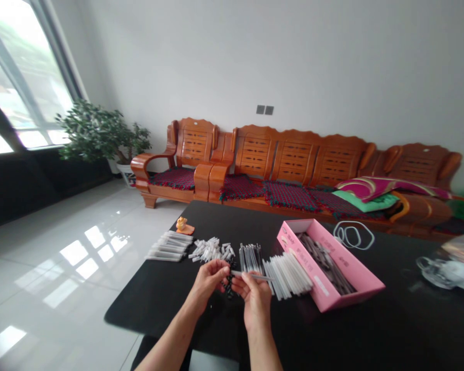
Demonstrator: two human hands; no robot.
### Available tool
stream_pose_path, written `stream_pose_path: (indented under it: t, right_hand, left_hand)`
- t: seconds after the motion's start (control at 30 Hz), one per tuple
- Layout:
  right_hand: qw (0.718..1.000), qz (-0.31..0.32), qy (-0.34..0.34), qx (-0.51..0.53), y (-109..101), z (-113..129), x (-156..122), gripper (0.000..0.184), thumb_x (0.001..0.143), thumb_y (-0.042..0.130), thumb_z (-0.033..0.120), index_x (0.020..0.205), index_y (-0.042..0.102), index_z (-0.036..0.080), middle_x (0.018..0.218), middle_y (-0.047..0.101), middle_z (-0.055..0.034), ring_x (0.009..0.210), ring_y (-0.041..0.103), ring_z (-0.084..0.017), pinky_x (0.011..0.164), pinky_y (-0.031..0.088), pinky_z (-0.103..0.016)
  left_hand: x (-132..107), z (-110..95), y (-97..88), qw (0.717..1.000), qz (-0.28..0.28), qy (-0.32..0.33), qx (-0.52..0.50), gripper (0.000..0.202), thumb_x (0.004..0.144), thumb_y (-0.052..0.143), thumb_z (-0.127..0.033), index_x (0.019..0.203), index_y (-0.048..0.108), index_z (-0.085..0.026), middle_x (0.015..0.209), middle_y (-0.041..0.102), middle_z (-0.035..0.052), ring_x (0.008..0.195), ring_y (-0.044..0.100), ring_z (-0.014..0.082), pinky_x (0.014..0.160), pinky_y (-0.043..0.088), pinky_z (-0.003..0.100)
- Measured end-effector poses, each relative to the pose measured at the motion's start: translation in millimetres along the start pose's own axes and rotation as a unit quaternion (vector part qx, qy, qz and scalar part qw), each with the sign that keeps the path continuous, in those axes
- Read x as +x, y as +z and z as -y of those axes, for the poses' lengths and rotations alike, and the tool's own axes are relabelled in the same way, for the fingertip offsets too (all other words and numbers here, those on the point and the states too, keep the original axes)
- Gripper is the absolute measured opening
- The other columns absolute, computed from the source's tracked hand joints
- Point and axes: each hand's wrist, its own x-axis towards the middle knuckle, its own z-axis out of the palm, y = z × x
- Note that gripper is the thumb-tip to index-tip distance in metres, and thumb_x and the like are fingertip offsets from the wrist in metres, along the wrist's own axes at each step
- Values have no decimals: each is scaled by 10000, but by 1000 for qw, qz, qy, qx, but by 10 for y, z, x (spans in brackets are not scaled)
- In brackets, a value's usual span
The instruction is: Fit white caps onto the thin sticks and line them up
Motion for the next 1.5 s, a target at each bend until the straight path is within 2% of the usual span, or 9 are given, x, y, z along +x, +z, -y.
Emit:
stream_pose_path:
  t: [0.17, 0.4, 0.5, 0.63, 0.87, 0.97, 1.17, 1.37, 1.5]
  right_hand:
    - [1000, -4, 1, -2, -8, -10, -5, 363, 598, 837, 232, 824, 562, 157, 665, 740, -85, 601, 714, -216, 543, 581, -278]
    - [1000, -6, 1, -1, 3, -12, 8, 367, 599, 838, 231, 830, 563, 152, 664, 740, -89, 598, 714, -216, 543, 580, -275]
    - [1000, -4, 2, 1, 3, -3, 2, 360, 597, 839, 233, 821, 570, 149, 671, 742, -91, 598, 714, -214, 545, 580, -273]
    - [1000, -5, 4, -3, -1, -1, 3, 355, 596, 842, 242, 810, 575, 149, 662, 739, -86, 597, 713, -215, 538, 578, -271]
    - [1000, -14, 4, -2, 6, -2, 18, 373, 568, 856, 244, 798, 579, 148, 654, 737, -75, 588, 712, -215, 530, 578, -270]
    - [1000, -14, 3, -2, 12, 12, 16, 369, 573, 853, 243, 800, 579, 146, 658, 738, -80, 583, 710, -214, 530, 579, -273]
    - [1000, -15, 7, -3, 28, 18, 13, 385, 548, 864, 250, 785, 577, 150, 641, 735, -71, 575, 709, -219, 519, 577, -271]
    - [1000, -13, 3, -5, 10, -7, 33, 376, 567, 854, 241, 798, 571, 151, 651, 738, -79, 584, 711, -218, 525, 577, -268]
    - [1000, -14, 4, -5, 16, 1, 41, 375, 567, 853, 240, 798, 571, 152, 654, 739, -82, 581, 711, -222, 520, 578, -270]
  left_hand:
    - [4, 35, 5, 999, -6, 4, 44, 413, 717, 699, -510, 634, 566, -127, 495, 539, -19, 371, 439, 56, 325, 316, 154]
    - [6, 13, 4, 1000, 10, 8, -13, 372, 642, 785, -422, 778, 636, -109, 585, 599, 2, 494, 542, 91, 446, 456, 188]
    - [-6, -1, 7, 1000, -13, -7, 7, 394, 677, 740, -485, 737, 619, -115, 588, 591, 6, 462, 523, 88, 390, 421, 179]
    - [-10, 13, 4, 1000, -1, -7, 30, 406, 697, 718, -499, 644, 579, -121, 512, 556, -5, 393, 465, 65, 351, 355, 160]
    - [21, 32, 6, 1000, 17, 23, 1, 334, 653, 778, -385, 752, 623, -106, 537, 575, -10, 438, 503, 77, 417, 430, 183]
    - [24, 24, 7, 1000, 2, 13, 1, 372, 660, 767, -419, 809, 623, -111, 615, 605, 5, 484, 546, 96, 416, 457, 195]
    - [26, 53, -7, 999, 4, 5, 54, 422, 716, 693, -521, 646, 557, -127, 510, 550, -12, 365, 451, 60, 314, 321, 153]
    - [35, 25, -11, 999, 29, 17, 9, 375, 645, 783, -430, 758, 609, -117, 538, 576, -14, 440, 515, 80, 418, 429, 180]
    - [47, 26, -17, 1000, 3, 0, 23, 422, 683, 722, -521, 758, 615, -119, 615, 609, 13, 448, 535, 89, 374, 407, 178]
